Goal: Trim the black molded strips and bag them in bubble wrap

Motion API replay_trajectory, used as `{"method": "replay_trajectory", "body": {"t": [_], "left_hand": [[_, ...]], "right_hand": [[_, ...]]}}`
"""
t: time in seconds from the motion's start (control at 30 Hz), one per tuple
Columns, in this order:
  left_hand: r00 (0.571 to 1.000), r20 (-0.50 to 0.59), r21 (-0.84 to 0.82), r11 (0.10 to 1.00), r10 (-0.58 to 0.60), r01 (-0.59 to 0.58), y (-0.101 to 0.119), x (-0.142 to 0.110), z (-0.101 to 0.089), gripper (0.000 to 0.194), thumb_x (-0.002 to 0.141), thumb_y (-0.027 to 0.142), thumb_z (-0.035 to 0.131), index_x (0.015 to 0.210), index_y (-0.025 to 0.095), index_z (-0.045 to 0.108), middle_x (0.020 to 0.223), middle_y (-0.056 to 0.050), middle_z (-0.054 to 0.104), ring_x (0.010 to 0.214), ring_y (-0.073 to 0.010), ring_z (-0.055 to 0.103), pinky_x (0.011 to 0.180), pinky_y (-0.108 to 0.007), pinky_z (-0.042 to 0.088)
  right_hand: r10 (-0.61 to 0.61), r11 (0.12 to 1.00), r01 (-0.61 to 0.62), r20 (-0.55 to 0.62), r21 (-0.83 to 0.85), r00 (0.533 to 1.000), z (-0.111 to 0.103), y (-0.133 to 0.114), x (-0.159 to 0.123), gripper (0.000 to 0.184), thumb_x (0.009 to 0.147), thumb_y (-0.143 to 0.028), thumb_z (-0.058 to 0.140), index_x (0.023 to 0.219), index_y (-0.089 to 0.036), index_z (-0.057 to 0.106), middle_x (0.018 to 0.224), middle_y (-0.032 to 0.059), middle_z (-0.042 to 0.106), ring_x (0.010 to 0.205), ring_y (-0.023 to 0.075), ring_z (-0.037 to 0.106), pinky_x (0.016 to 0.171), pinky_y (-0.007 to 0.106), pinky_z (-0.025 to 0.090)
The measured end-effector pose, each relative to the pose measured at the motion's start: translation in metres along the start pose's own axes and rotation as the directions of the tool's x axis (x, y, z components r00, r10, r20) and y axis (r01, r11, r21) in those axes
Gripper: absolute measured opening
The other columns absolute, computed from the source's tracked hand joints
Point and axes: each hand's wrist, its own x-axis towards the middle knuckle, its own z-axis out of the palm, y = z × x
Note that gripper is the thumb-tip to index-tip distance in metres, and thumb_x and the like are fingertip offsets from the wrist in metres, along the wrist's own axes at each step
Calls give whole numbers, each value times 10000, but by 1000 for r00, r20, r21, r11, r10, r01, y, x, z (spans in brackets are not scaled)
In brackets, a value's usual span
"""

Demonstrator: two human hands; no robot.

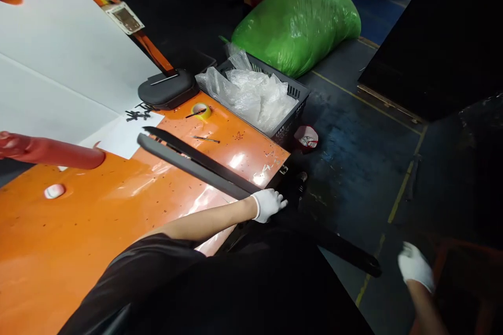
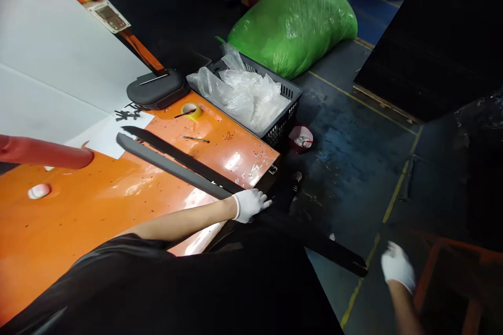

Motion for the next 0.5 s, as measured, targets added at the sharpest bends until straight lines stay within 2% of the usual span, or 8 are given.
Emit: {"method": "replay_trajectory", "body": {"t": [0.03, 0.07, 0.13, 0.2, 0.27, 0.37, 0.47, 0.5], "left_hand": [[999, -5, 6, 999, 37, -37, -7, 21, -7, 817, 731, 335, 767, 1480, 67, 580, 1058, -206, 709, 884, -360, 699, 771, -466, 535], [997, -13, 11, 997, 72, -72, -14, 44, -15, 774, 736, 325, 764, 1450, 71, 604, 1039, -202, 714, 867, -356, 704, 755, -465, 537], [990, -46, 25, 991, 130, -129, -32, 92, -35, 682, 747, 300, 759, 1386, 91, 646, 1007, -193, 723, 836, -343, 709, 741, -462, 539], [982, -97, 54, 986, 160, -155, -54, 140, -61, 611, 753, 271, 756, 1335, 104, 671, 1001, -194, 728, 826, -330, 709, 757, -462, 541], [974, -156, 88, 984, 167, -154, -82, 182, -88, 594, 765, 244, 747, 1333, 91, 670, 1023, -205, 730, 855, -328, 707, 813, -477, 544], [938, -270, 106, 975, 217, -195, -133, 228, -122, 645, 792, 225, 729, 1411, 67, 634, 1205, -238, 713, 1137, -380, 674, 1059, -542, 491], [881, -393, 37, 962, 262, -269, -198, 252, -137, 708, 840, 214, 686, 1525, 92, 554, 1580, -235, 517, 1523, -398, 399, 1290, -581, 268], [888, -404, -31, 967, 218, -251, -223, 256, -138, 714, 860, 200, 658, 1555, 100, 524, 1649, -224, 441, 1572, -385, 326, 1311, -583, 227]], "right_hand": [[1, 995, -9, 82, 103, 997, 15, -36, 6, 484, 828, -527, 473, 1111, -297, 790, 1178, 239, 750, 1112, 414, 734, 908, 574, 565], [-112, 970, 66, 189, 234, 976, 31, -77, 11, 560, 846, -567, 480, 1226, -257, 749, 1276, 203, 736, 1236, 370, 696, 1064, 535, 538], [-362, 888, 212, 335, 409, 870, 61, -166, 19, 733, 892, -623, 497, 1507, -229, 560, 1514, 147, 614, 1423, 297, 577, 1221, 498, 440], [-505, 846, 333, 429, 416, 749, 77, -246, 33, 895, 878, -580, 602, 1660, -233, 339, 1602, 134, 527, 1471, 277, 521, 1225, 474, 437], [-518, 855, 458, 400, 242, 756, 78, -300, 59, 1005, 836, -498, 712, 1684, -183, 275, 1531, 186, 567, 1411, 338, 549, 1179, 509, 461], [-514, 842, 538, 253, -32, 820, 61, -323, 115, 860, 905, -399, 652, 1653, -113, 338, 1297, 214, 666, 1218, 368, 624, 1066, 519, 507], [-467, 856, 497, 199, -143, 862, 41, -295, 169, 788, 905, -400, 649, 1609, -131, 421, 1208, 182, 686, 1140, 359, 643, 1008, 494, 540], [-435, 870, 466, 192, -162, 880, 36, -284, 184, 771, 900, -418, 661, 1584, -130, 453, 1184, 178, 690, 1122, 357, 652, 984, 487, 556]]}}
